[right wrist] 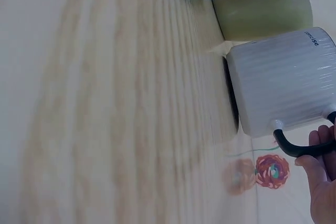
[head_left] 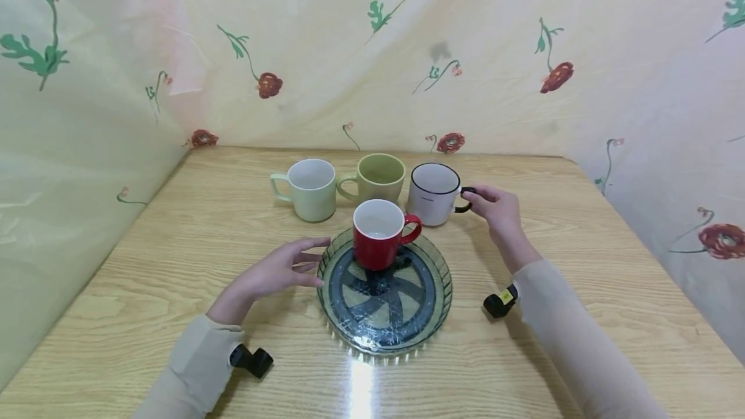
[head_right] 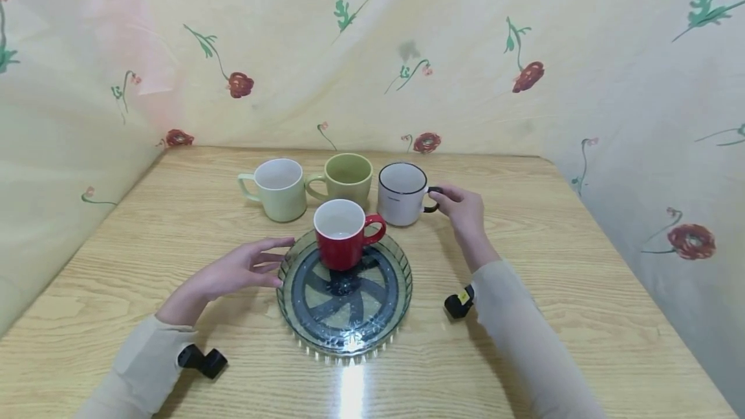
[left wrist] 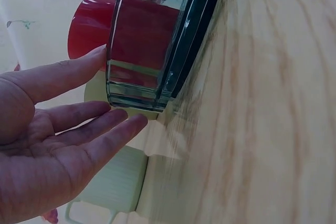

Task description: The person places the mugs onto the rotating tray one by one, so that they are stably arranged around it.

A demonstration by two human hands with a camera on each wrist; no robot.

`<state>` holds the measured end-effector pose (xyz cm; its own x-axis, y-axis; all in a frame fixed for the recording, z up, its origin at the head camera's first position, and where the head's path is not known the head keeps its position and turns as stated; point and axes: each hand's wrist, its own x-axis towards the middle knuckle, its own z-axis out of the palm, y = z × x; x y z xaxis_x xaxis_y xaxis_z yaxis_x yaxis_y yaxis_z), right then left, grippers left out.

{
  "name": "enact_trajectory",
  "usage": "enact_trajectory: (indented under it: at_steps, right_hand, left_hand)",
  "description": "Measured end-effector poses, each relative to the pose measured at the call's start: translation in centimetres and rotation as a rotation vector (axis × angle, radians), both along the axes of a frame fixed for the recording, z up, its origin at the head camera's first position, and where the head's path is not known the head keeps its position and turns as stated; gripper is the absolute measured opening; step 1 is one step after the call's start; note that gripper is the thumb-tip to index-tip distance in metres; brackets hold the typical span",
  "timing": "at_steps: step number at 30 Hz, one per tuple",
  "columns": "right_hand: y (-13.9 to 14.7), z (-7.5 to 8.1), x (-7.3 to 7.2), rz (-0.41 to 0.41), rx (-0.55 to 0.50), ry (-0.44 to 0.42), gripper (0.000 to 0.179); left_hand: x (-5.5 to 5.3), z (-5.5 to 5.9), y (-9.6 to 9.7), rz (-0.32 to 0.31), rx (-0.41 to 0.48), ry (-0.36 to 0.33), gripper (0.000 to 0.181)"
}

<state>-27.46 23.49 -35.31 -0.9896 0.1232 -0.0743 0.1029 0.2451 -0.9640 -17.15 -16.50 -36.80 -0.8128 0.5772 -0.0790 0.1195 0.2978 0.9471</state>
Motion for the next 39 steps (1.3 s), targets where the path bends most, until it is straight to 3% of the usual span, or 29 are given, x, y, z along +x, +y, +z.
enact_trajectory:
  at_steps: [4,12,15,25,39]
  right_hand:
    - [0.6,0.3,0.7,-0.006,-0.013,0.006,0.040]
    - [2.1,2.0,2.8,-0.023,-0.126,0.028,0.003]
    - [2.4,2.8,3.7,-0.024,-0.179,0.033,0.004]
    - [2.5,4.6,6.8,0.033,-0.214,0.079,0.005]
    - [1.3,4.7,9.6,0.134,-0.246,0.130,0.020]
  left_hand:
    - [0.0,-0.1,0.0,-0.008,-0.002,-0.008,0.071]
    - [0.1,0.1,0.1,-0.003,-0.021,0.001,0.071]
    - [0.1,0.1,0.1,0.003,-0.023,-0.003,0.071]
    - [0.0,0.1,0.0,0.001,-0.025,-0.009,0.072]
    - [-0.1,0.3,0.0,-0.008,-0.053,0.004,0.071]
